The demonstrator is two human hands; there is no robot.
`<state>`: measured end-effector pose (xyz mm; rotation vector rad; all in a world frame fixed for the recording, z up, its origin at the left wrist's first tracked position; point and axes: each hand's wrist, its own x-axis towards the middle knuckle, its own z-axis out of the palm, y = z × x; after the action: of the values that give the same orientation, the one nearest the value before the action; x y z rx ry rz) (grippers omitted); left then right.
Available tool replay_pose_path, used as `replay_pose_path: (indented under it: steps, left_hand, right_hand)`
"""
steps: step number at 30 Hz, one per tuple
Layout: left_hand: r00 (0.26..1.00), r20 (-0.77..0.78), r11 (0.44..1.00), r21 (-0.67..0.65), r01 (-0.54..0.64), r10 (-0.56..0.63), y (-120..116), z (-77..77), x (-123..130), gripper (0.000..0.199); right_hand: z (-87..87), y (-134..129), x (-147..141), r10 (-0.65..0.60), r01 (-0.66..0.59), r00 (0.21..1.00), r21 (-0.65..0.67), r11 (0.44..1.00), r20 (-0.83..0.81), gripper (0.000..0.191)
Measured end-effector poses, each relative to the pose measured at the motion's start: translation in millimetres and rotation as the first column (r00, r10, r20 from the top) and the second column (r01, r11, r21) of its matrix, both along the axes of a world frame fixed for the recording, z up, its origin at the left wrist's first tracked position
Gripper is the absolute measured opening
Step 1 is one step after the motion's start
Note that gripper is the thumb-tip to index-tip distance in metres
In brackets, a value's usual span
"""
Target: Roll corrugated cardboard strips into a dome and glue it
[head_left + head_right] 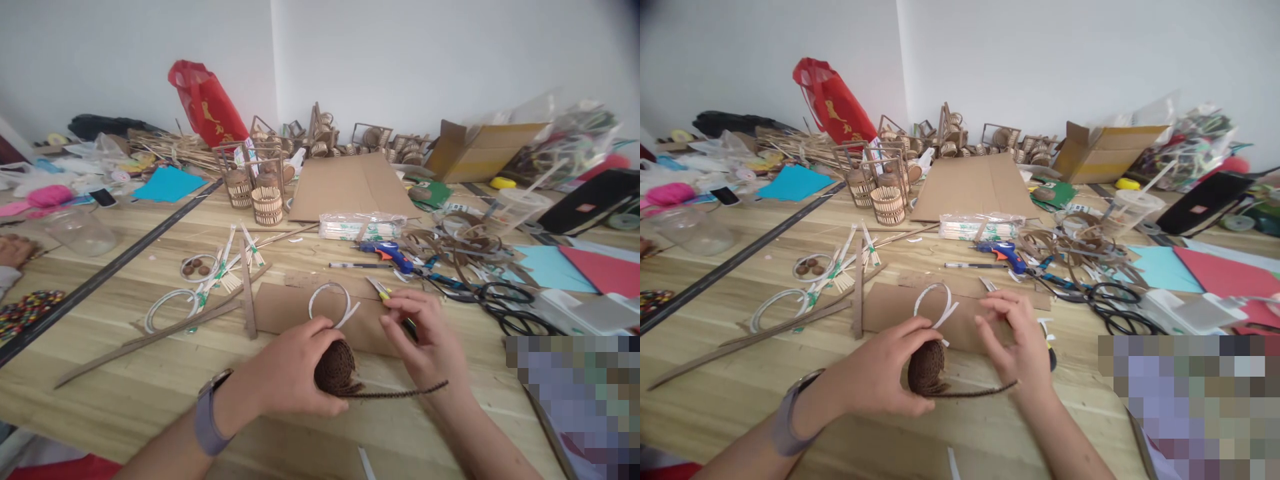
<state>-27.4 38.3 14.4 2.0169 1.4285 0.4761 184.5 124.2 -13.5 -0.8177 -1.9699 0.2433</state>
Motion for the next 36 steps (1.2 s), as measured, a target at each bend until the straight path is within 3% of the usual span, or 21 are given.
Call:
replay_pose_path:
  steps: [4,6,9,14,24,27,31,36]
  left_hand:
    - [1.0,-0.014,1.0,0.001,0.01,-0.01,-1,-0.9,3,0.073]
    - [0.999,-0.026,1.0,0.007,0.021,-0.021,-1,-1.6,4,0.069]
    - [0.998,-0.044,0.999,0.01,0.038,-0.038,-1,-2.6,6,0.066]
    - [0.996,-0.074,0.998,0.04,0.048,-0.045,-2,-4.4,6,0.065]
    - [0.997,-0.078,0.993,0.108,0.037,-0.029,-4,-9.3,9,0.068]
    - [0.998,-0.054,0.992,0.122,0.038,-0.031,-5,-9.4,10,0.069]
    - [0.998,0.035,0.989,0.14,0.051,-0.056,-4,-6.5,11,0.066]
    - [0.989,0.126,0.983,0.177,0.053,-0.076,-4,-4.0,13,0.065]
  right_hand:
    - [0.7,-3,-2,0.004,-0.03,0.991,0.197,0.98,0.133,0.024]
    - [1.1,-6,-5,0.028,-0.086,0.968,0.225,0.971,0.251,0.026]
    - [1.2,-8,-10,-0.031,-0.075,0.937,0.287,0.955,0.347,0.027]
    - [-0.2,-8,-15,-0.105,-0.055,0.944,0.462,0.885,0.313,0.022]
    - [3.3,-14,-19,-0.222,-0.055,0.887,0.572,0.818,0.404,0.016]
    - [3.6,-13,-20,-0.221,-0.005,0.895,0.504,0.863,0.387,0.019]
    - [1.3,-12,-19,-0.104,0.027,0.949,0.252,0.967,0.297,0.017]
    - [-0.3,-13,-21,-0.012,0.014,0.989,-0.015,1.0,0.146,0.01]
